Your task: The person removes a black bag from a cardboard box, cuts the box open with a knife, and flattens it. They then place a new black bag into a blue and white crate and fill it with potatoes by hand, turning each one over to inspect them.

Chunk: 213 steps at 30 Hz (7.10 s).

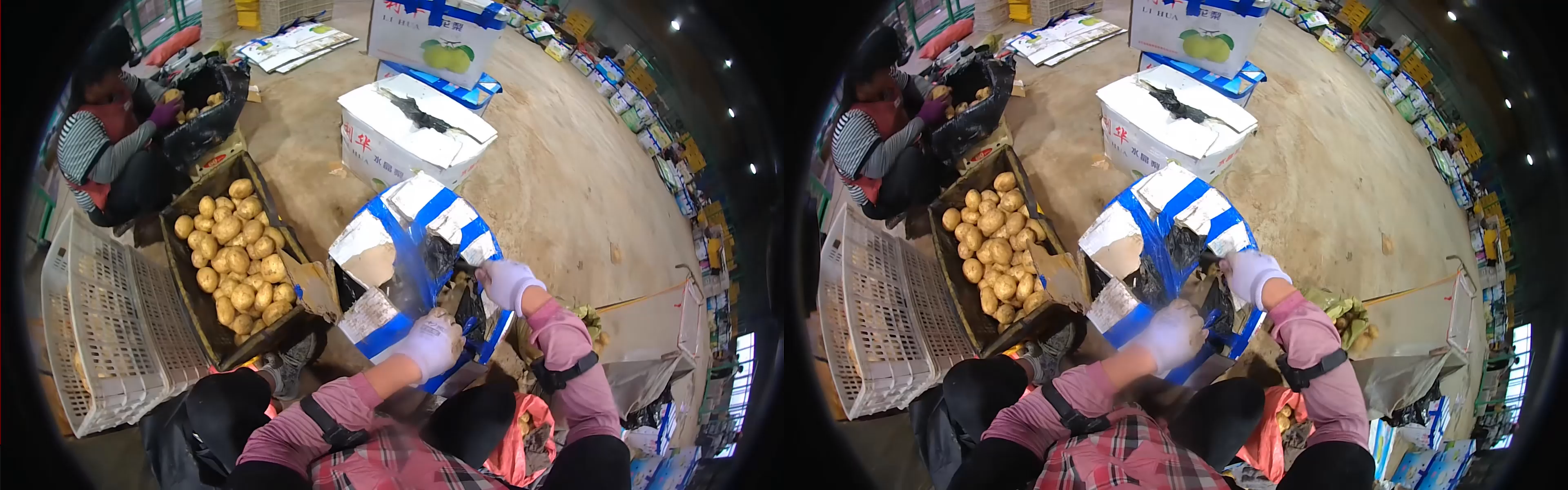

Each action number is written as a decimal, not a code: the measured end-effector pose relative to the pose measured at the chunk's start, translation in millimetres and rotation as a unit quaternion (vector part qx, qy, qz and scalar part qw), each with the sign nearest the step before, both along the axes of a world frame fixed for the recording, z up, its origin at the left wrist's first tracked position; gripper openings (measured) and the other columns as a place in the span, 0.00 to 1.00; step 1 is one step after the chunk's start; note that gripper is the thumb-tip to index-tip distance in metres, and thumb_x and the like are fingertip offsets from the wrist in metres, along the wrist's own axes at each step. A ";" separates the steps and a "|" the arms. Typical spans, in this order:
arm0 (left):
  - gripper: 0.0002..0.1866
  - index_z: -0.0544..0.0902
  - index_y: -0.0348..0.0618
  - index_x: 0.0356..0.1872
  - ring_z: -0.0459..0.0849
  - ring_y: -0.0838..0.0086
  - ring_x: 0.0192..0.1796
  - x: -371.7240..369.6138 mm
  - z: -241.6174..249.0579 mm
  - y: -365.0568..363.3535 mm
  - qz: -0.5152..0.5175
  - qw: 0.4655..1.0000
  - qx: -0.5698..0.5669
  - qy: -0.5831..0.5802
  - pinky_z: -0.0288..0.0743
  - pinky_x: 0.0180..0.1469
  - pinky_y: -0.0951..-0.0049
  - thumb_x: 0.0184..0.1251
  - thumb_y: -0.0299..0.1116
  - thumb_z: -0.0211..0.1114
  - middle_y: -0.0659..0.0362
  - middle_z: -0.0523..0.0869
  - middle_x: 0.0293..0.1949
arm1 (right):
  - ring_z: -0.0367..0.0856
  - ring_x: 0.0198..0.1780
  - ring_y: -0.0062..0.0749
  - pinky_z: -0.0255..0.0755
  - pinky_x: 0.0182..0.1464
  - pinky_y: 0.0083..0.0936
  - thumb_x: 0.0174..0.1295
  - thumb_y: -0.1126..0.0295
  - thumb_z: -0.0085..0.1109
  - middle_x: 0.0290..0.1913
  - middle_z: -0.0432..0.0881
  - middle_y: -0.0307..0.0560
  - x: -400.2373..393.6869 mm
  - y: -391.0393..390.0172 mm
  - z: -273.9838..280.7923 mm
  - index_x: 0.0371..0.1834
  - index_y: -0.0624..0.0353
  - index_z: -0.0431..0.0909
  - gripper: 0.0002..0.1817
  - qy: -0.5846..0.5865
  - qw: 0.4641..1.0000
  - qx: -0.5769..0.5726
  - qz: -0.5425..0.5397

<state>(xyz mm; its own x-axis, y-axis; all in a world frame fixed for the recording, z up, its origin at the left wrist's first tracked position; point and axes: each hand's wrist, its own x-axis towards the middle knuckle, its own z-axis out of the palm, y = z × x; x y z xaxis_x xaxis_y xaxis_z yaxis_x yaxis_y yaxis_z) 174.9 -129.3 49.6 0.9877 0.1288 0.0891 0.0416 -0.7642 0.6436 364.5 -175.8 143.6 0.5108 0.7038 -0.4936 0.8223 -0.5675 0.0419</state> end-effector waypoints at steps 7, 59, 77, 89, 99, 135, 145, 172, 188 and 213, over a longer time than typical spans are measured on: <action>0.13 0.84 0.40 0.25 0.81 0.54 0.43 16.1 -5.7 -4.2 0.025 1.000 -0.006 0.006 0.75 0.52 0.58 0.66 0.36 0.60 0.48 0.83 0.30 | 0.85 0.51 0.58 0.78 0.54 0.44 0.64 0.63 0.52 0.47 0.85 0.63 10.2 129.5 -39.1 0.47 0.58 0.86 0.17 0.054 0.991 0.102 0.070; 0.19 0.81 0.34 0.44 0.84 0.46 0.49 -20.2 38.9 -27.1 0.040 0.981 0.004 0.192 0.77 0.54 0.54 0.65 0.42 0.63 0.38 0.86 0.42 | 0.85 0.48 0.57 0.77 0.50 0.47 0.70 0.56 0.49 0.43 0.86 0.63 -47.3 -125.6 -3.8 0.46 0.56 0.84 0.18 0.047 0.993 0.061 -0.095; 0.10 0.75 0.39 0.33 0.69 0.77 0.27 -195.8 112.8 -19.5 0.060 0.943 -0.284 0.161 0.67 0.30 0.70 0.74 0.34 0.59 0.60 0.70 0.21 | 0.83 0.19 0.31 0.76 0.20 0.28 0.64 0.64 0.50 0.23 0.83 0.43 -126.5 -154.6 -1.0 0.35 0.59 0.81 0.12 0.461 0.870 0.077 -0.157; 0.10 0.80 0.40 0.40 0.72 0.85 0.32 -289.5 135.6 16.4 0.246 0.866 -0.435 0.022 0.69 0.36 0.80 0.78 0.35 0.59 0.72 0.77 0.31 | 0.77 0.19 0.24 0.73 0.25 0.22 0.72 0.63 0.53 0.30 0.83 0.41 -65.0 -120.6 21.2 0.41 0.63 0.80 0.14 0.229 0.909 0.296 -0.183; 0.21 0.78 0.30 0.57 0.77 0.47 0.60 -151.7 75.4 30.7 0.084 0.982 0.067 -0.152 0.71 0.61 0.58 0.71 0.36 0.64 0.39 0.80 0.56 | 0.86 0.29 0.41 0.78 0.35 0.38 0.65 0.64 0.57 0.30 0.87 0.51 -29.9 -318.0 -264.5 0.44 0.61 0.86 0.14 0.139 0.852 0.228 -0.450; 0.22 0.81 0.40 0.58 0.79 0.54 0.61 -178.9 -112.9 -28.5 0.140 0.988 0.029 -0.060 0.80 0.57 0.62 0.60 0.27 0.66 0.45 0.77 0.61 | 0.61 0.77 0.44 0.47 0.79 0.51 0.63 0.71 0.47 0.74 0.67 0.48 49.2 -19.1 -120.1 0.74 0.54 0.64 0.32 -0.276 0.869 0.356 0.204; 0.47 0.58 0.33 0.74 0.72 0.62 0.67 -124.9 -117.7 28.6 0.470 0.752 -0.462 0.006 0.63 0.70 0.67 0.61 0.43 0.76 0.48 0.73 0.67 | 0.69 0.72 0.50 0.62 0.73 0.42 0.48 0.46 0.68 0.74 0.67 0.55 151.3 36.2 -133.9 0.76 0.54 0.62 0.51 0.011 0.956 0.171 -0.238; 0.08 0.84 0.34 0.39 0.77 0.77 0.32 -111.7 -123.5 136.9 0.347 0.858 -0.353 0.135 0.74 0.36 0.68 0.64 0.28 0.68 0.63 0.85 0.30 | 0.86 0.47 0.51 0.76 0.53 0.35 0.52 0.66 0.58 0.44 0.87 0.61 71.6 -82.5 -154.8 0.57 0.53 0.83 0.25 0.194 0.851 0.361 -0.328; 0.43 0.70 0.34 0.67 0.78 0.48 0.61 -29.6 -25.1 -48.4 0.207 0.954 -0.148 0.158 0.70 0.66 0.55 0.58 0.56 0.69 0.39 0.80 0.57 | 0.83 0.57 0.56 0.76 0.56 0.38 0.54 0.57 0.62 0.51 0.84 0.66 118.0 -119.9 -171.3 0.54 0.64 0.83 0.27 0.049 0.919 0.137 -0.365; 0.33 0.86 0.37 0.45 0.87 0.53 0.50 -5.5 -66.2 -143.1 0.055 0.972 -0.023 0.225 0.80 0.53 0.60 0.50 0.58 0.76 0.43 0.88 0.44 | 0.74 0.66 0.47 0.58 0.73 0.41 0.24 0.55 0.86 0.58 0.81 0.51 -12.8 -170.1 -121.0 0.59 0.51 0.76 0.49 -0.055 0.973 -0.020 0.224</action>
<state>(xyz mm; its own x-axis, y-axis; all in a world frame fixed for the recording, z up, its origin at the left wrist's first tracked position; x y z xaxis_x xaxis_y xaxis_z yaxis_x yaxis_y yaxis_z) 169.4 -272.4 -16.6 0.9053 0.2285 -0.3580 0.4066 -0.7099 0.5750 351.7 -345.8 22.6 0.2077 0.8494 -0.4852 0.9762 -0.1483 0.1584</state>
